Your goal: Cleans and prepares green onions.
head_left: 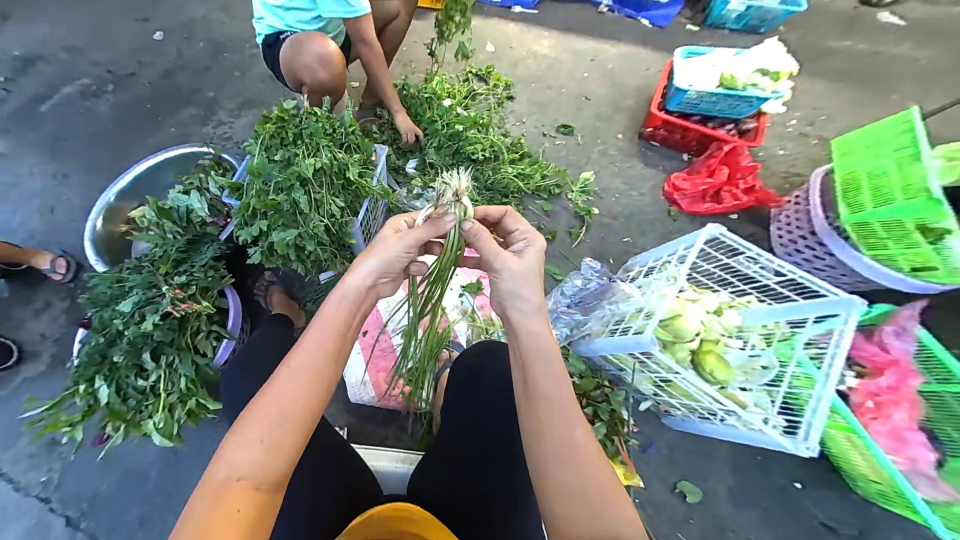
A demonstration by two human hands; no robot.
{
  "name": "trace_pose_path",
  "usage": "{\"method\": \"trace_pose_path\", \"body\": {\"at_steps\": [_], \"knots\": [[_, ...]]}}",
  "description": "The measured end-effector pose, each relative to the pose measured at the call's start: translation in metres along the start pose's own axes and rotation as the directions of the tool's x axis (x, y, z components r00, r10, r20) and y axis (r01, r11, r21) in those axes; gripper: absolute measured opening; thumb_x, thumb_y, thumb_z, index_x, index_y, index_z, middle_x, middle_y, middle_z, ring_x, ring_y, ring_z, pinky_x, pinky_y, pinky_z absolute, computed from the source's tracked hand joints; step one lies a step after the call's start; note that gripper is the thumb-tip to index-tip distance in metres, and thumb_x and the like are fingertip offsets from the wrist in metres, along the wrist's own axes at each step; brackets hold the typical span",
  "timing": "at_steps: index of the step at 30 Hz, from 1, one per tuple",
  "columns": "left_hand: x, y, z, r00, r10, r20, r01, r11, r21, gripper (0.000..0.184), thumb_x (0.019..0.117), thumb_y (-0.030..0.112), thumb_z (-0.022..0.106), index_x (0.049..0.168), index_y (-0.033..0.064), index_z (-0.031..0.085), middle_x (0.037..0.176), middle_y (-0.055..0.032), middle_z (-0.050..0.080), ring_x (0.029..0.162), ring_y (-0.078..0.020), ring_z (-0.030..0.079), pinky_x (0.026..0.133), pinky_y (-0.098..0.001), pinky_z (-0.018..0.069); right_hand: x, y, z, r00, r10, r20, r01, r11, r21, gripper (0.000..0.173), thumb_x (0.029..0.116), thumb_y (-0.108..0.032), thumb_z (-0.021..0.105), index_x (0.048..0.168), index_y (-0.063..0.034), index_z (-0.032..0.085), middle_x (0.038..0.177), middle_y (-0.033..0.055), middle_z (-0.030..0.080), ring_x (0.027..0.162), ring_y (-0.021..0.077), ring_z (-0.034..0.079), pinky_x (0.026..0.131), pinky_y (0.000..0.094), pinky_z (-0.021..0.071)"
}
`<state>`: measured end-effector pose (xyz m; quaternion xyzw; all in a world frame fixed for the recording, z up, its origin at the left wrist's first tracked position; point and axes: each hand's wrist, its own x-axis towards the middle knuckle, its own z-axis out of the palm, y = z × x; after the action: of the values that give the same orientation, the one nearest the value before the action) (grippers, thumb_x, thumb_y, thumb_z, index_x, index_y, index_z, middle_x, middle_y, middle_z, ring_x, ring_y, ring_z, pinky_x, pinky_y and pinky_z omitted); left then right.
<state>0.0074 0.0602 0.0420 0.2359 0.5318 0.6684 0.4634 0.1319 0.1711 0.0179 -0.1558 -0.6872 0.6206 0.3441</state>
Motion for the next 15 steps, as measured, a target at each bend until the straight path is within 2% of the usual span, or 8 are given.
{"method": "trace_pose_path", "body": {"at_steps": [3, 4, 5, 6, 7, 10, 12, 15], "knots": [[0.001, -0.002, 0.006, 0.994, 0.097, -0.059, -0.090, 0.989, 0.114, 0.008, 0.1020, 0.013, 0.062, 0.107, 0.0074, 0.066, 0.079, 0.0003, 0.064, 0.056, -0.0009, 0.049, 0.044, -0.0147, 0.0315, -0.002, 0.002, 0.003, 0.998, -0.059, -0.016, 0.058, 0.995, -0.077, 0.017, 0.0996, -0.021, 0.065, 0.115, -0.0121, 0.065, 0.100, 0.0028, 0.067, 0.079, 0.0122, 0.069, 0.064, 0.0308, 0.0630], [0.001, -0.001, 0.005, 0.989, 0.139, -0.052, -0.129, 0.978, 0.165, 0.008, 0.1011, 0.012, 0.063, 0.107, 0.0068, 0.065, 0.080, 0.0007, 0.064, 0.059, -0.0010, 0.050, 0.047, -0.0154, 0.0332, -0.001, 0.004, 0.001, 0.997, -0.076, 0.003, 0.076, 0.994, -0.083, 0.017, 0.0996, -0.022, 0.065, 0.114, -0.0123, 0.065, 0.100, 0.0019, 0.067, 0.081, 0.0112, 0.069, 0.067, 0.0294, 0.0621], [0.001, 0.001, 0.002, 0.984, 0.178, -0.014, -0.171, 0.961, 0.217, 0.007, 0.1005, 0.011, 0.063, 0.105, 0.0058, 0.065, 0.082, 0.0012, 0.065, 0.064, -0.0007, 0.054, 0.053, -0.0159, 0.0404, 0.000, 0.005, -0.003, 0.996, -0.086, 0.037, 0.089, 0.993, -0.075, 0.017, 0.0996, -0.022, 0.064, 0.114, -0.0125, 0.065, 0.100, 0.0005, 0.067, 0.084, 0.0098, 0.067, 0.071, 0.0283, 0.0608], [0.001, 0.003, -0.003, 0.978, 0.203, 0.047, -0.209, 0.943, 0.261, 0.007, 0.1004, 0.010, 0.063, 0.105, 0.0041, 0.065, 0.086, 0.0013, 0.067, 0.072, -0.0014, 0.060, 0.065, -0.0183, 0.0499, 0.001, 0.005, -0.008, 0.993, -0.088, 0.080, 0.093, 0.994, -0.065, 0.016, 0.0998, -0.022, 0.062, 0.113, -0.0124, 0.065, 0.100, -0.0006, 0.066, 0.086, 0.0086, 0.067, 0.075, 0.0276, 0.0598], [0.001, 0.006, -0.008, 0.973, 0.214, 0.089, -0.231, 0.925, 0.301, 0.007, 0.1000, 0.009, 0.064, 0.104, 0.0036, 0.065, 0.085, 0.0020, 0.067, 0.074, -0.0008, 0.060, 0.068, -0.0185, 0.0506, 0.002, 0.005, -0.012, 0.989, -0.076, 0.126, 0.084, 0.995, -0.056, 0.015, 0.1000, -0.021, 0.060, 0.112, -0.0125, 0.064, 0.100, -0.0013, 0.066, 0.086, 0.0078, 0.066, 0.077, 0.0271, 0.0593], [0.002, 0.005, -0.017, 0.970, 0.210, 0.122, -0.241, 0.900, 0.363, 0.006, 0.0992, 0.011, 0.065, 0.098, 0.0053, 0.065, 0.077, 0.0044, 0.062, 0.062, 0.0019, 0.052, 0.054, -0.0152, 0.0389, 0.002, 0.002, -0.018, 0.976, -0.026, 0.217, 0.036, 0.998, -0.044, 0.015, 0.1034, -0.021, 0.057, 0.115, -0.0120, 0.060, 0.099, -0.0012, 0.067, 0.084, 0.0071, 0.068, 0.077, 0.0258, 0.0602], [0.004, 0.002, -0.020, 0.972, 0.215, 0.099, -0.236, 0.914, 0.330, 0.006, 0.0990, 0.010, 0.065, 0.100, 0.0049, 0.066, 0.079, 0.0038, 0.064, 0.063, 0.0017, 0.054, 0.054, -0.0150, 0.0405, 0.001, 0.002, -0.015, 0.976, -0.012, 0.217, 0.020, 0.999, -0.038, 0.016, 0.1044, -0.021, 0.057, 0.117, -0.0118, 0.059, 0.097, -0.0002, 0.067, 0.081, 0.0074, 0.068, 0.074, 0.0243, 0.0601], [0.008, -0.007, -0.023, 0.959, 0.283, 0.023, -0.270, 0.885, 0.378, 0.007, 0.0983, 0.012, 0.067, 0.099, 0.0050, 0.067, 0.080, 0.0029, 0.065, 0.065, 0.0005, 0.056, 0.057, -0.0168, 0.0438, -0.001, 0.001, -0.006, 0.982, 0.090, 0.169, -0.096, 0.995, 0.030, 0.015, 0.1053, -0.021, 0.056, 0.117, -0.0109, 0.060, 0.089, 0.0015, 0.064, 0.066, 0.0089, 0.065, 0.061, 0.0255, 0.0606]]}}
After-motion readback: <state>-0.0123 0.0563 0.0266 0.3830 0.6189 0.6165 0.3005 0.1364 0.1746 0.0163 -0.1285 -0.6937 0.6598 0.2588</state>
